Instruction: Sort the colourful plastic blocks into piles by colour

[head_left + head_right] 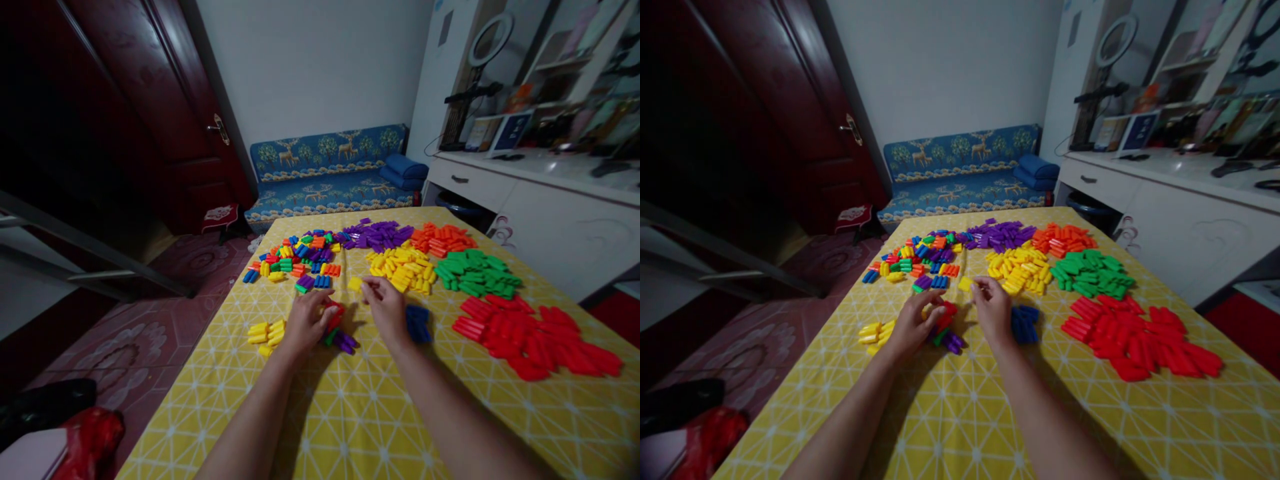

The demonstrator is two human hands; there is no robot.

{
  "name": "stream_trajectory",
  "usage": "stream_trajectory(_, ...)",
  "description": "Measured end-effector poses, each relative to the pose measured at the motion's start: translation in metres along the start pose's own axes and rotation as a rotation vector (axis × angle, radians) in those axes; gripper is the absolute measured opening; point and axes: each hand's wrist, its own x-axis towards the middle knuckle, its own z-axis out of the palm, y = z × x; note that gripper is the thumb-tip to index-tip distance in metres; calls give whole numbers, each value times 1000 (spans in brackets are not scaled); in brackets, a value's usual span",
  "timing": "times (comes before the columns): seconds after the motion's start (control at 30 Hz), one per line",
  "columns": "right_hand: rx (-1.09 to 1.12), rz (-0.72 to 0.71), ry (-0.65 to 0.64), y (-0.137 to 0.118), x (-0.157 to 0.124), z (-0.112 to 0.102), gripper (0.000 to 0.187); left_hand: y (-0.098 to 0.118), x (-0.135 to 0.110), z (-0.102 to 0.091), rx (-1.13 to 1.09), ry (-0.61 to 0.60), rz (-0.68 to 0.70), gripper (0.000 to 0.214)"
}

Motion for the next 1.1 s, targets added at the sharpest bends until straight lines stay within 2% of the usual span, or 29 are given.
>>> stream_trajectory(0.1, 86, -18, 234, 8, 16, -17, 44, 8, -2, -1, 21, -125, 130, 49)
stream_trajectory(0.17, 90, -40, 292, 11, 20, -23, 53, 11, -3, -2, 30, -225, 203, 65)
stream_trajectory(0.27, 46, -31, 217, 11, 15, -21, 53, 10, -4, -3, 86, -310, 183, 79)
stream_trajectory(0.33, 17, -54, 100, 10, 8, -13, 44, 4, -5, -5, 123, -321, 123, 69)
stream_trajectory(0.47, -69, -153, -127, 7, -9, 5, 25, -10, -3, -5, 142, -208, 45, 35)
stream_trajectory(0.6, -156, -144, -281, 5, -23, 16, 29, -17, 0, -2, 123, 15, -32, 37)
stream_trajectory(0.7, -134, -117, -353, -1, -30, 19, 39, -10, 0, 0, -26, 144, -57, 34)
stream_trajectory(0.77, -117, -112, -382, -7, -32, 20, 39, -1, 0, 1, -238, 120, -60, 39)
stream_trajectory(0.83, -126, -113, -383, -12, -32, 20, 34, 6, -1, 3, -437, 43, -91, 49)
stream_trajectory(0.9, -141, -132, -374, -15, -31, 19, 26, 10, -1, 6, -555, -11, -124, 53)
stream_trajectory(1.0, -145, -198, -366, -16, -26, 16, 16, 8, -2, 11, -542, 19, -133, 50)
stream_trajectory(1.1, -118, -216, -276, -12, -21, 12, 16, 5, -2, 12, -350, 95, -55, 46)
